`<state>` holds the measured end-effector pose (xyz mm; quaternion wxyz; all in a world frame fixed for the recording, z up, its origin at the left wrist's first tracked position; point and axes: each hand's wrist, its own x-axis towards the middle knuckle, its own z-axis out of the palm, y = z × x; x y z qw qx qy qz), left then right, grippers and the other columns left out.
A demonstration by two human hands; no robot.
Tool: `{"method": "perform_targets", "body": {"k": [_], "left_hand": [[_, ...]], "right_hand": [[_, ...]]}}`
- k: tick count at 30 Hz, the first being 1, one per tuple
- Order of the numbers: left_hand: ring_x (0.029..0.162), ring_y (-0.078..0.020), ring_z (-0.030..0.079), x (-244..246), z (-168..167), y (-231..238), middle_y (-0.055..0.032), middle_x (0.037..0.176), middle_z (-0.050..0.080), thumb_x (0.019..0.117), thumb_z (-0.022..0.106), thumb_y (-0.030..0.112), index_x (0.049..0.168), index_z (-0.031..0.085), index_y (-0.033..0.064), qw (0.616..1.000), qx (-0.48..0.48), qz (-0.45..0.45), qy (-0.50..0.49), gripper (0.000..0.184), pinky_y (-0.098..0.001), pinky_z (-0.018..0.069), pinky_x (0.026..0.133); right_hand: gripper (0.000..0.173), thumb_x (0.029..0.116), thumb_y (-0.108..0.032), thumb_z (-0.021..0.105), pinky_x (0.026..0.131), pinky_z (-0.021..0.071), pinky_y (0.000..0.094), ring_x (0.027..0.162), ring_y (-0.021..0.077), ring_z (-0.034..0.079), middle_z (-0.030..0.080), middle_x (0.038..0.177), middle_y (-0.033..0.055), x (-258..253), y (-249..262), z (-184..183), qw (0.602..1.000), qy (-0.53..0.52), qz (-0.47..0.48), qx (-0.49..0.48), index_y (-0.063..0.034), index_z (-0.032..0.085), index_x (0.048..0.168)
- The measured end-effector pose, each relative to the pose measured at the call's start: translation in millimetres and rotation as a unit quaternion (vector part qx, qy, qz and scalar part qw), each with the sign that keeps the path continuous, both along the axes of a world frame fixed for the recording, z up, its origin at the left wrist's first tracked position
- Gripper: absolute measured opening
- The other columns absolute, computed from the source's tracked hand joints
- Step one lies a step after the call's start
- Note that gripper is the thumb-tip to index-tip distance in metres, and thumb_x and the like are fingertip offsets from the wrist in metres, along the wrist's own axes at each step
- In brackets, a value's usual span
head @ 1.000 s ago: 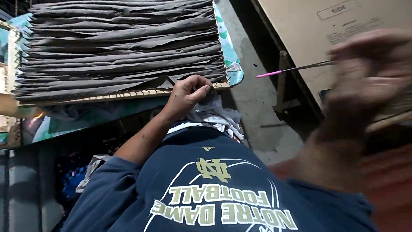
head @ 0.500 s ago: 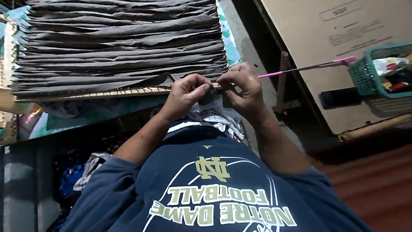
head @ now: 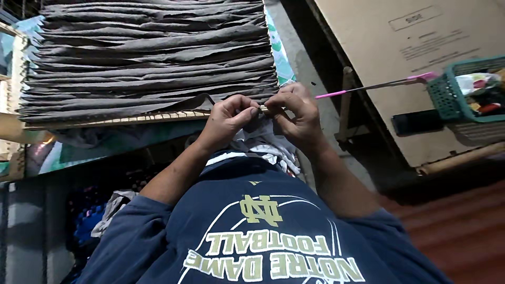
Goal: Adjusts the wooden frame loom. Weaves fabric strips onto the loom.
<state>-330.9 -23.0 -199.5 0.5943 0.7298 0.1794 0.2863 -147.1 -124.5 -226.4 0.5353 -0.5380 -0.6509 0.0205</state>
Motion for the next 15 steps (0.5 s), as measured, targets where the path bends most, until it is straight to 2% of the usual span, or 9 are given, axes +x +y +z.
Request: {"method": "perform_targets", "body": {"k": [15], "left_hand": [[0.075, -0.0037, 0.065, 0.7, -0.5, -0.2, 0.0023, 0.087, 0.069, 0.0993, 0.058, 0.004, 0.101, 0.067, 0.0038, 0.999, -0.035, -0.007, -0.003, 0.009, -0.0213, 0.0557, 0.069]], "right_hand": [[0.012, 0.0972, -0.010, 0.066, 0.094, 0.0485, 0.0393, 0.102, 0.0245, 0.061, 0.065, 0.101, 0.0152, -1.9, -1.9, 0.8, 1.000, -0.011, 0.000, -0.001, -0.0067, 0.077, 0.101]]}}
